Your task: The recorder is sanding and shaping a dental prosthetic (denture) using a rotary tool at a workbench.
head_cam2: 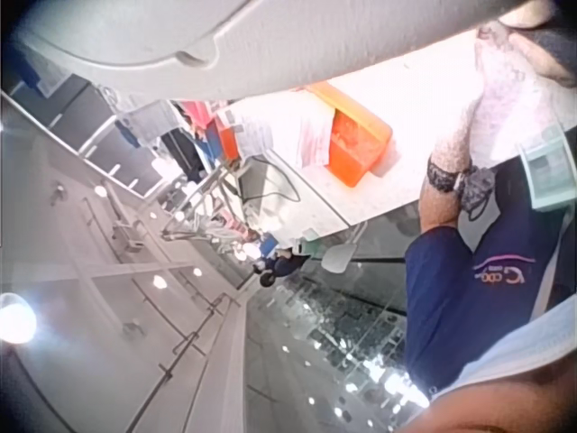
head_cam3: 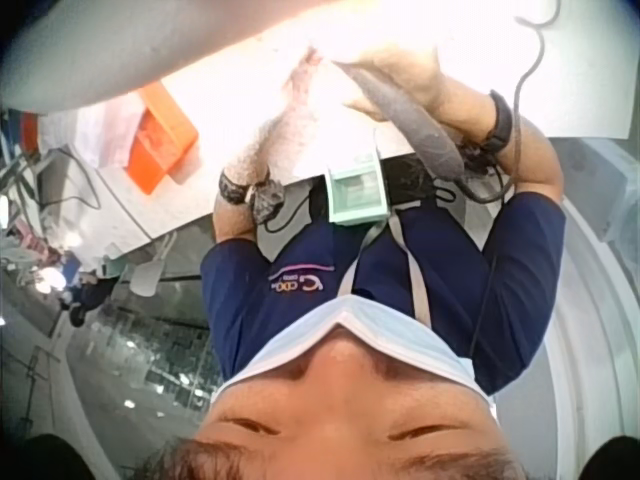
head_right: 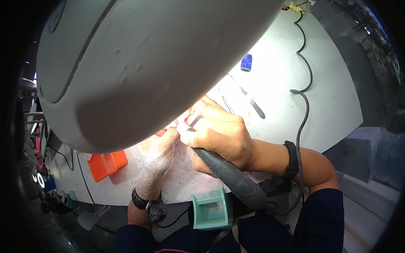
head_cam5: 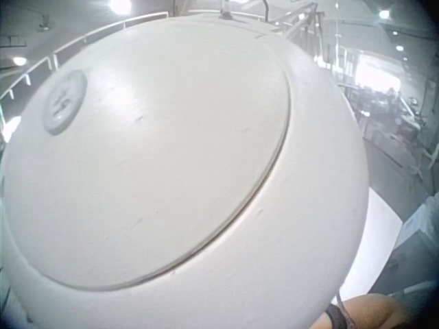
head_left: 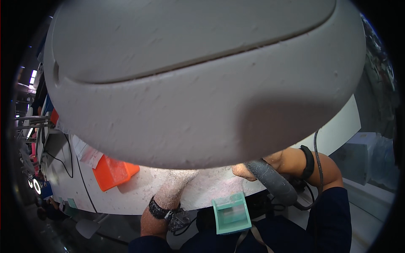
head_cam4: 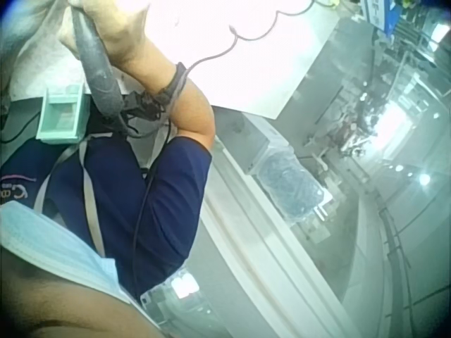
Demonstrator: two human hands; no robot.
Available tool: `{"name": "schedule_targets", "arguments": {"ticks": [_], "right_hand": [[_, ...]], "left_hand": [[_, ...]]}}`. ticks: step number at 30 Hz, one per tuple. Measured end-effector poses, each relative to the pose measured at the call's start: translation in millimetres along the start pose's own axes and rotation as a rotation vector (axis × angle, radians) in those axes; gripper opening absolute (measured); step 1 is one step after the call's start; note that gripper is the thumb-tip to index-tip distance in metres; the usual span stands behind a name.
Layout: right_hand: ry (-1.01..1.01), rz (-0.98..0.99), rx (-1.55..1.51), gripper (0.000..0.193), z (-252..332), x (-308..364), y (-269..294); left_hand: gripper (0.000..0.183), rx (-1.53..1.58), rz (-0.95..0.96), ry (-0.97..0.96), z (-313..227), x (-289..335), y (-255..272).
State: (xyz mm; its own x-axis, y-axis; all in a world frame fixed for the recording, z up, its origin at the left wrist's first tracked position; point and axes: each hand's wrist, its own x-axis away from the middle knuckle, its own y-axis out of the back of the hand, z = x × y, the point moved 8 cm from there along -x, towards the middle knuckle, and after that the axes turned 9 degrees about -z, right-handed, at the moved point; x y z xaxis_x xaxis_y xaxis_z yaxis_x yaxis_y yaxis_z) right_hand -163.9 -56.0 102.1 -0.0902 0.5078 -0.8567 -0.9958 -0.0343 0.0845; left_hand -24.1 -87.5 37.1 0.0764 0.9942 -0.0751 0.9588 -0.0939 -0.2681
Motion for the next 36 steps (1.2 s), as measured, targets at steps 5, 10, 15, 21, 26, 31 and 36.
{"name": "schedule_targets", "arguments": {"ticks": [5, 10, 15, 21, 26, 31, 36], "right_hand": [[-0.080, -0.053, -0.112, 0.034, -7, 2, 1], [-0.228, 0.024, -0.077, 0.034, -15, 19, 2], [-0.196, 0.103, 0.005, 0.034, -8, 8, -1], [-0.218, 0.126, -0.038, 0.033, -10, 17, -6], [-0.215, 0.072, -0.091, 0.032, -16, 15, -3], [-0.196, -0.002, -0.085, 0.031, -14, 15, 0], [-0.235, -0.051, -0.078, 0.031, -14, 15, 2]], "left_hand": [[0.013, -0.018, 0.032, 0.013, 3, 0, -1], [0.012, 0.041, -0.088, 0.099, -4, 6, -3], [0.012, -0.261, -0.273, 0.004, 13, 12, 25], [0.017, 0.171, 0.067, 0.158, 20, 8, 11], [0.017, 0.180, -0.613, 0.558, 29, 11, 9], [0.017, 0.202, -0.286, 0.325, 42, 10, 22], [0.016, 0.169, -0.083, 0.186, 40, 10, 17]]}}
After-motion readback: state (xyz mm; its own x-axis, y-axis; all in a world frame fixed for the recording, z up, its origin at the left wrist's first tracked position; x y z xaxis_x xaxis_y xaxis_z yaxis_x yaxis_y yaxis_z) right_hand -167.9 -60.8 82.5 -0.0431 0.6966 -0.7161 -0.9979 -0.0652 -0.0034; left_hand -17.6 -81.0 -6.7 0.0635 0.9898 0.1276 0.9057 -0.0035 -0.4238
